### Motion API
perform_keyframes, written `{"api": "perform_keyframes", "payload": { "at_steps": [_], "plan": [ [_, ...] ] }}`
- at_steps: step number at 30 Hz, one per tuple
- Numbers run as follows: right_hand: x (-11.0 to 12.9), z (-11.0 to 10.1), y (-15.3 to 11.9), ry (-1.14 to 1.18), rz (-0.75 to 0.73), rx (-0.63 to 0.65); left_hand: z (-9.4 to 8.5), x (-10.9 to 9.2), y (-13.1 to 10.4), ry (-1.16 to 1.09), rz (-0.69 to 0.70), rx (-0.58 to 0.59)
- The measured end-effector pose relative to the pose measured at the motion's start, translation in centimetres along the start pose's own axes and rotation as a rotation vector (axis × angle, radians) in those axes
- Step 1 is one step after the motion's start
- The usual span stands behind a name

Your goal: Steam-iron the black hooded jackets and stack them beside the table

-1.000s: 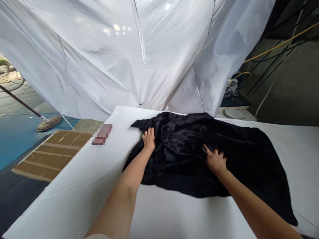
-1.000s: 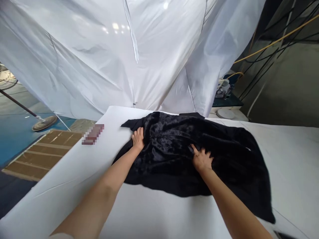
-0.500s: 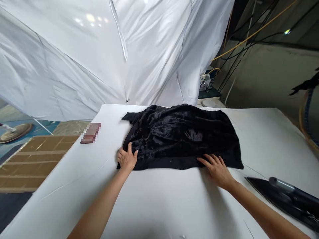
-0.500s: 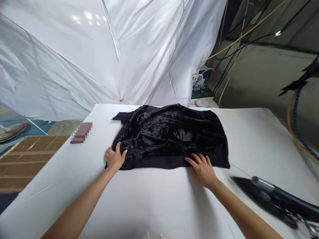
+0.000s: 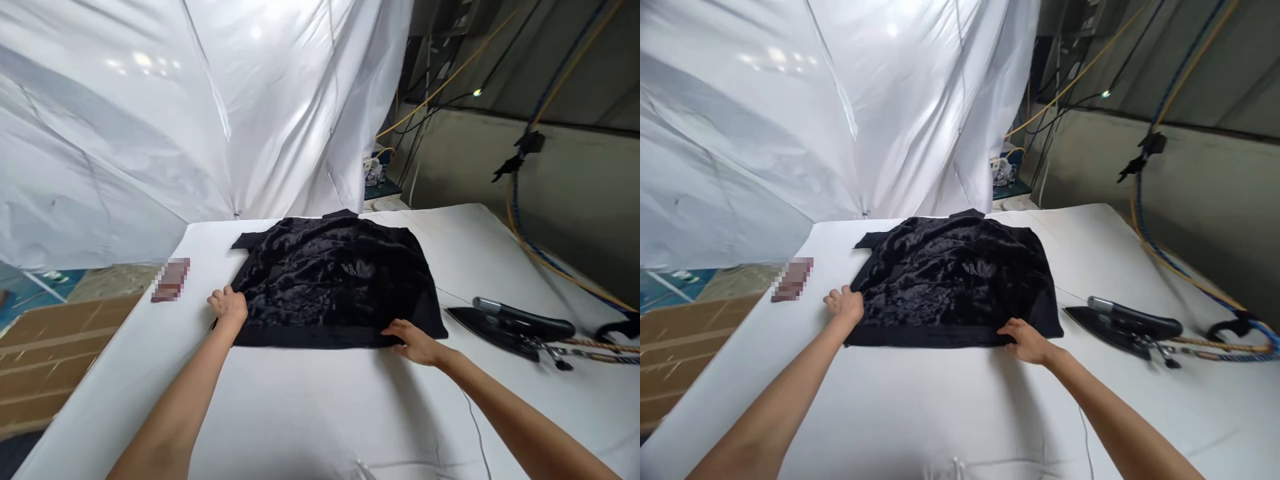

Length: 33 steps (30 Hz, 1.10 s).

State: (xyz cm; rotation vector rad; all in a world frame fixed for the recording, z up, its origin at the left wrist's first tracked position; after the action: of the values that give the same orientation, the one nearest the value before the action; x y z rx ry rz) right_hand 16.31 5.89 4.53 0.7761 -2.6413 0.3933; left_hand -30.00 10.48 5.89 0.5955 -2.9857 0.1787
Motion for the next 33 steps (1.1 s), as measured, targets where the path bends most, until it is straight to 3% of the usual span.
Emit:
{"api": "perform_keyframes", "payload": {
  "at_steps": [2, 4, 6, 8, 10, 12, 13, 16, 18, 22, 25, 27, 31, 33],
  "plan": [
    [-0.5, -0.7, -1.3, 0.015, 0.161, -0.158, -0.3, -3.8, -1.6, -0.086, 0.225, -0.110],
    [-1.5, -2.0, -1.8, -0.030, 0.438, -0.315, 0.1, -8.6, -3.9, -0.251, 0.583, -0.046],
    [-2.7, -3.1, -1.9, -0.071, 0.742, -0.341, 0.8, -13.2, -6.3, -0.396, 0.839, 0.005],
    [-3.8, -3.5, -1.7, -0.079, 0.977, -0.285, 1.9, -16.6, -8.3, -0.427, 0.881, 0.005],
    [-4.7, -3.4, -1.4, -0.075, 1.107, -0.248, 2.7, -18.8, -9.5, -0.400, 0.772, -0.027],
    [-5.5, -3.1, -1.2, -0.054, 1.136, -0.243, 3.0, -20.3, -10.3, -0.406, 0.711, -0.057],
    [-5.7, -3.0, -1.2, -0.041, 1.114, -0.234, 3.0, -21.1, -10.6, -0.437, 0.746, -0.070],
    [-6.1, -2.7, -1.8, -0.061, 0.994, -0.197, 2.4, -24.1, -12.1, -0.537, 1.003, -0.091],
    [-6.2, -2.4, -3.2, -0.132, 0.975, -0.218, 2.0, -26.8, -13.5, -0.517, 1.078, -0.082],
    [-6.4, -0.8, -6.9, -0.158, 0.992, -0.236, 1.5, -31.8, -16.7, -0.401, 0.856, -0.051],
    [-7.0, 0.0, -8.5, -0.132, 0.974, -0.216, 1.3, -34.5, -18.1, -0.413, 0.868, -0.030],
    [-7.5, -0.1, -8.6, -0.128, 0.952, -0.231, 1.3, -35.8, -18.2, -0.405, 0.883, 0.016],
    [-7.9, -0.6, -7.7, -0.079, 0.920, -0.209, 1.2, -37.6, -17.0, -0.351, 0.674, 0.135],
    [-7.6, -1.1, -7.5, -0.046, 0.905, -0.154, 1.0, -38.0, -16.8, -0.336, 0.632, 0.150]
  ]
}}
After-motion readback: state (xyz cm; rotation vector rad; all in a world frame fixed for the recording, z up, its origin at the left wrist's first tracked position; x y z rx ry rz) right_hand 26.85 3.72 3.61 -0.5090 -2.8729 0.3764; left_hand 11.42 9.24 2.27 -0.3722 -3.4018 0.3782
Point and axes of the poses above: each hand's wrist, its own y-axis towards the middle knuckle, its own z-axis out of the palm, x = y × z, the point moved 1 cm from there along y, towards the middle knuckle, and after that the axes turned 2 degrees about -y, right-handed, at the moved point
